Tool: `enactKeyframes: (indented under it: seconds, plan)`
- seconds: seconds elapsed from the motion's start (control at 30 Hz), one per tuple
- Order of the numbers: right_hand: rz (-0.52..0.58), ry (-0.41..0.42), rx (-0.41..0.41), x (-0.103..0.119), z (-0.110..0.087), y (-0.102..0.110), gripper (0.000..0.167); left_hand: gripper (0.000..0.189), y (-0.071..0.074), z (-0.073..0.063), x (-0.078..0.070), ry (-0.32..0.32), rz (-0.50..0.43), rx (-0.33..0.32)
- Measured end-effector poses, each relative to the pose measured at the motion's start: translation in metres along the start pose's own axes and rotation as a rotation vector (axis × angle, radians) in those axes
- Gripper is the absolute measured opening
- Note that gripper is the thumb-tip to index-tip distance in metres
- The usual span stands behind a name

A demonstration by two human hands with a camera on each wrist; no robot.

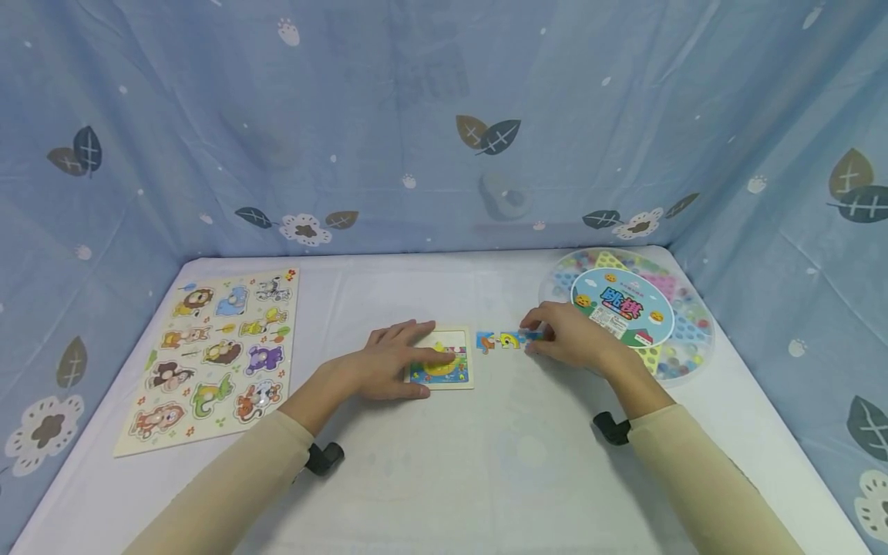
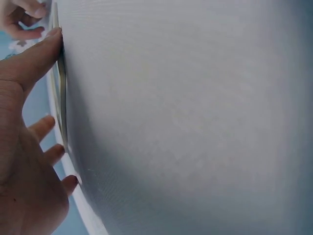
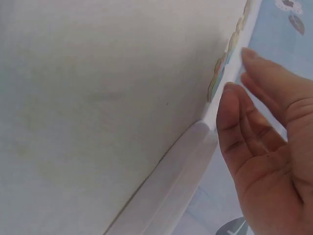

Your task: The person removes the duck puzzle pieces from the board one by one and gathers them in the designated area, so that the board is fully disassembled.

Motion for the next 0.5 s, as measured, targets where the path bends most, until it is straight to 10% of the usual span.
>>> enactKeyframes:
  seconds: [0.5]
  plan:
    - [0.332,0.116,0.062,0.0030,-0.0081,0.0020,0.045,0.064,-0.0004,-0.0039,-0.0014,-0.012,0.000,-0.024]
Point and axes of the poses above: each hand's wrist, its own z-axis towards the middle knuckle, its own y-axis out of the back of the hand, x = y × z, the point moved 2 cm from there along z, towards the middle knuckle, and after that the axes turned 9 degrees about -y, right-handed, at the moved point
